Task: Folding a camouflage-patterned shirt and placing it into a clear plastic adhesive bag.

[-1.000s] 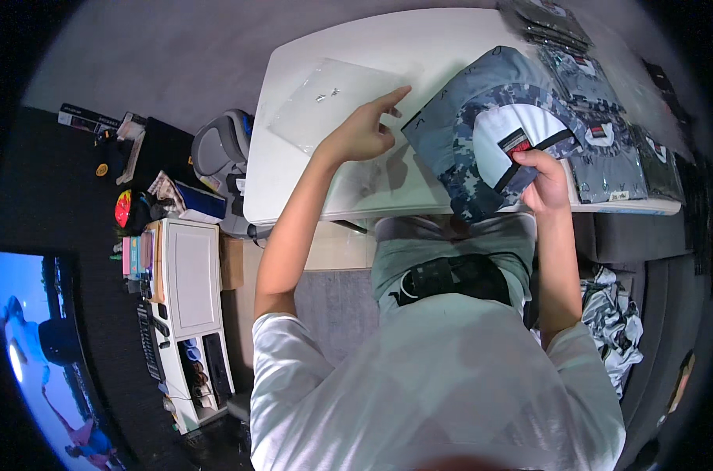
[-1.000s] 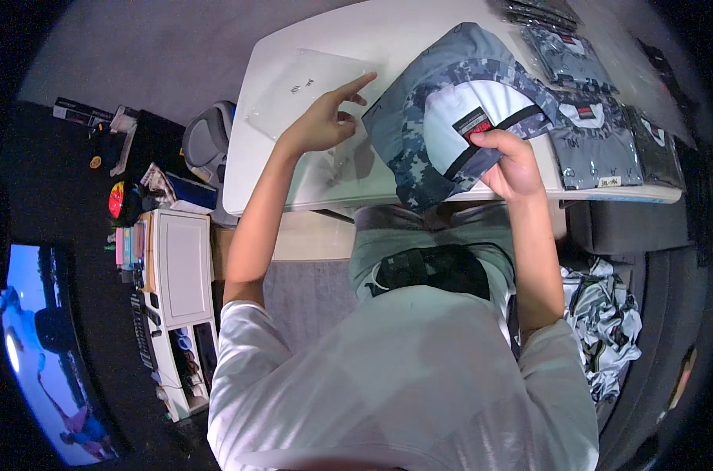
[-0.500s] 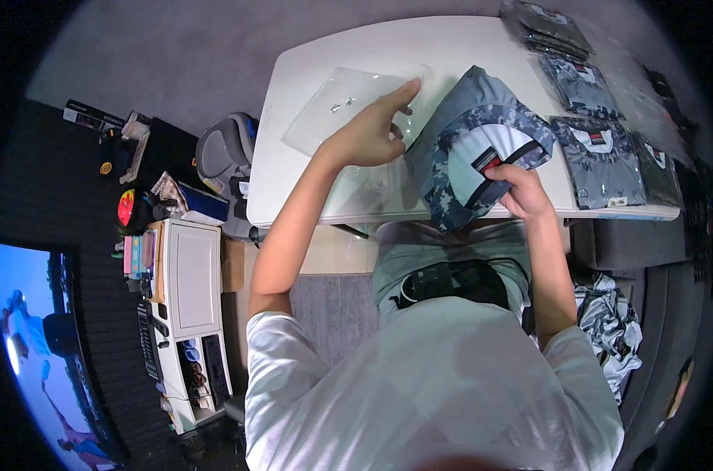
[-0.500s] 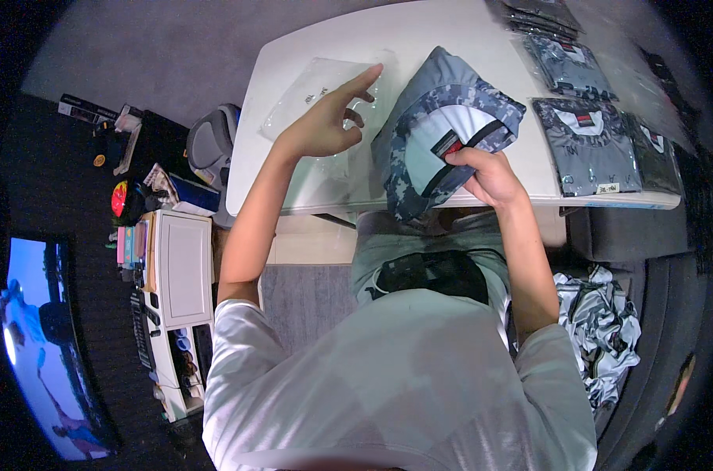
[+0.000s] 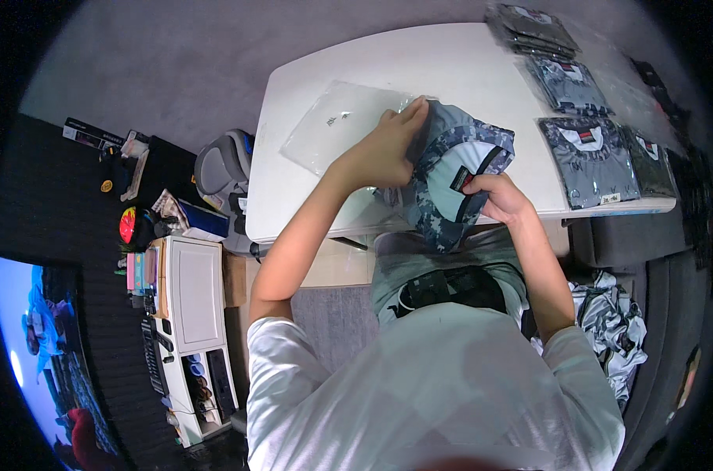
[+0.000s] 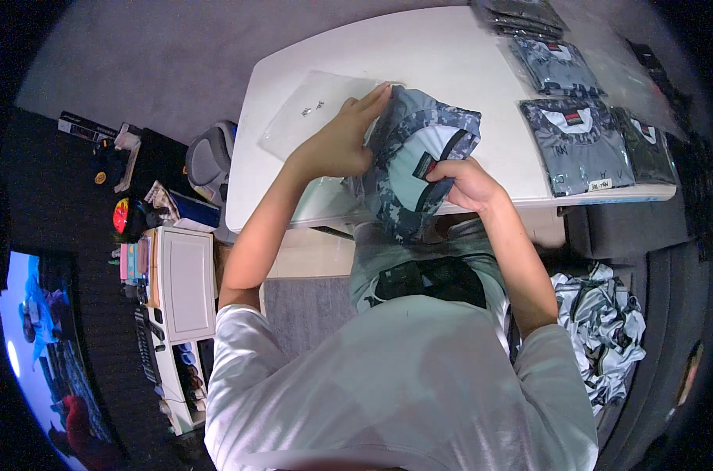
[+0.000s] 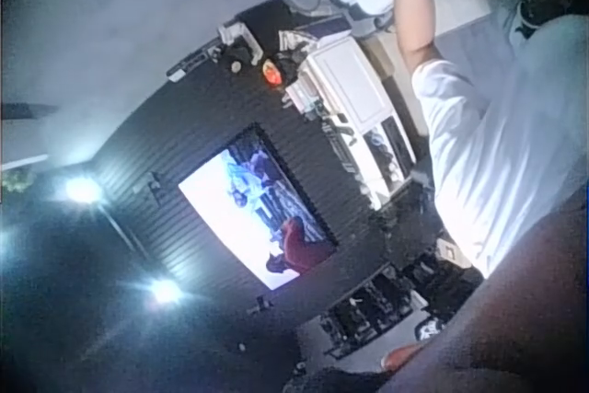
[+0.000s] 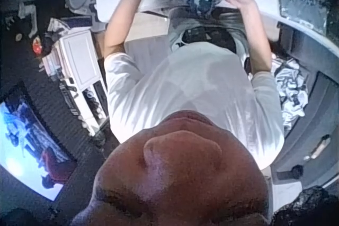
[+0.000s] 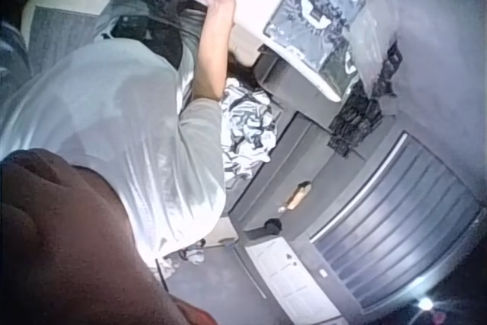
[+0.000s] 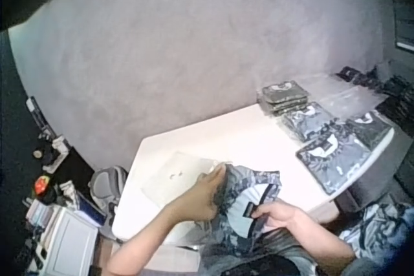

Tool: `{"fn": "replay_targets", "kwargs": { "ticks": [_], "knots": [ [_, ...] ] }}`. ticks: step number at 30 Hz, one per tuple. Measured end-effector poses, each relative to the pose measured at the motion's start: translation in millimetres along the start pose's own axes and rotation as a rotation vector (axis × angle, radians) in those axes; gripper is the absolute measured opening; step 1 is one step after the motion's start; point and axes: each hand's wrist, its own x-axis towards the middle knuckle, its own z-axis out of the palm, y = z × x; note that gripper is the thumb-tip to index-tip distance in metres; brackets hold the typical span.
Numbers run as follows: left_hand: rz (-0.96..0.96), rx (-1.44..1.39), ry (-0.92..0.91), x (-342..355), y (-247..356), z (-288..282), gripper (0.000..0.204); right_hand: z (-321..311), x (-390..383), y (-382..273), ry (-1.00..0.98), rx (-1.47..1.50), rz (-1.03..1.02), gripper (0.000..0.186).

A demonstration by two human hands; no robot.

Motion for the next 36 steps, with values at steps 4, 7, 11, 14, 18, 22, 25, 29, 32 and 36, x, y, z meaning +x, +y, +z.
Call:
{"fn": "replay_targets", "kwargs": {
  "ticks": [4, 7, 11, 14, 18, 22, 25, 29, 32, 36],
  "knots": [
    [-0.004, 0.085, -0.008, 4.0, 11.6, 1.7, 0.098, -6.4, -0.7, 0.9, -0.041, -0.090, -0.021, 0.052],
    [0.051, 0.065, -0.011, 1.6, 20.5, 0.0, 0.095, -11.5, 3.7, 2.3, 0.020, -0.063, -0.011, 0.041],
    [0.083, 0.179, -0.003, -7.5, 32.8, 4.2, 0.092, -15.1, 9.9, 0.1, 0.166, 0.065, 0.075, 0.019],
    [0.003, 0.259, -0.026, -11.3, 39.5, 11.0, 0.092, -12.1, 5.7, 0.9, 0.222, 0.062, 0.084, 0.024],
    [-0.012, 0.296, -0.052, -11.7, 43.1, 13.9, 0.093, -3.8, -4.1, 5.1, 0.019, 0.099, -0.079, 0.037],
    [0.067, 0.263, -0.051, -7.7, 43.5, 4.5, 0.092, 0.8, 0.0, 3.0, 0.003, 0.126, -0.075, 0.040],
    [0.066, 0.300, -0.087, -3.8, 50.2, 2.6, 0.093, 4.7, 5.5, 5.0, 0.098, 0.021, -0.048, 0.045],
    [0.127, 0.357, -0.024, -1.8, 59.1, 1.7, 0.095, 10.3, 7.9, 6.6, 0.056, 0.008, -0.081, 0.048],
    [-0.009, 0.349, -0.011, 1.1, 58.6, -8.0, 0.096, 12.9, 6.3, 3.7, 0.041, -0.087, -0.067, 0.048],
    [-0.005, 0.247, -0.020, 1.0, 57.0, -28.5, 0.099, 15.7, 1.6, 2.1, 0.063, -0.265, -0.065, 0.049]
  ]
}}
